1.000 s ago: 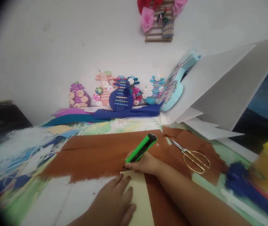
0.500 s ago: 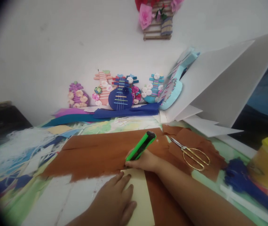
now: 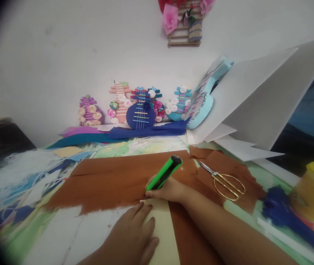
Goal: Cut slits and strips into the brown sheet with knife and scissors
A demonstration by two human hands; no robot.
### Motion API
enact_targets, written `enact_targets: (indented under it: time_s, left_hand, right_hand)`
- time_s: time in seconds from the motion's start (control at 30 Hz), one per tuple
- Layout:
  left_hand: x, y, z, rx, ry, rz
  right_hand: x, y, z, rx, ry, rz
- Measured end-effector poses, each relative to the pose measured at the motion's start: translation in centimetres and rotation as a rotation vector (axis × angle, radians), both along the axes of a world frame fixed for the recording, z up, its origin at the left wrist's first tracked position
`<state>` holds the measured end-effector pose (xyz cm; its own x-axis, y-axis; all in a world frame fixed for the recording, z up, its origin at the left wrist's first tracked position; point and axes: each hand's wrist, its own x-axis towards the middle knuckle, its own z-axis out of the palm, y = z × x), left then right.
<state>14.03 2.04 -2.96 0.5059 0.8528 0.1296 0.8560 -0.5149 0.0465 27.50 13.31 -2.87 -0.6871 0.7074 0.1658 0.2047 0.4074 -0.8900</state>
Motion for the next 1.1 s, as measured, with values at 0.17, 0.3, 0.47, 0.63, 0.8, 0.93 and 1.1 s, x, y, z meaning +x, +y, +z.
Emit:
enact_targets:
  time_s: [0.17, 0.3, 0.47, 0.63, 0.8, 0.93, 1.1]
  left_hand:
    - [0.15, -0.11, 0.5, -0.079, 0.017, 0.079]
    - [0.19, 0.04, 0.66, -0.101, 0.035, 0.059]
    - [0.19, -0.09, 0.39, -0.073, 0.013, 0.063]
    - [0.23, -0.11, 0.56, -0.094, 0.025, 0.062]
    - [0.19, -0.1, 0.63, -0.098, 0.036, 0.072]
    - [0.17, -0.12, 0.45, -0.09, 0.037, 0.07]
    - [0.22, -0.25, 0.6, -0.129, 0.054, 0.08]
  right_hand:
    - [0.16, -0.05, 0.13, -0.055, -0.001, -0.024]
    - [0.29, -0.01, 0.21, 0.051, -0.032, 0.005]
    - [0.36, 0.1, 0.14, 0.12, -0.067, 0.054]
    - [0.55, 0.11, -0.07, -0.039, -0.043, -0.034]
    - [0.47, 0.07, 0.07, -0.072, -0.024, -0.037]
    - [0.35, 0.16, 0.02, -0.047, -0.064, 0.036]
    - [0.56, 0.29, -0.05, -0.07, -0.035, -0.016]
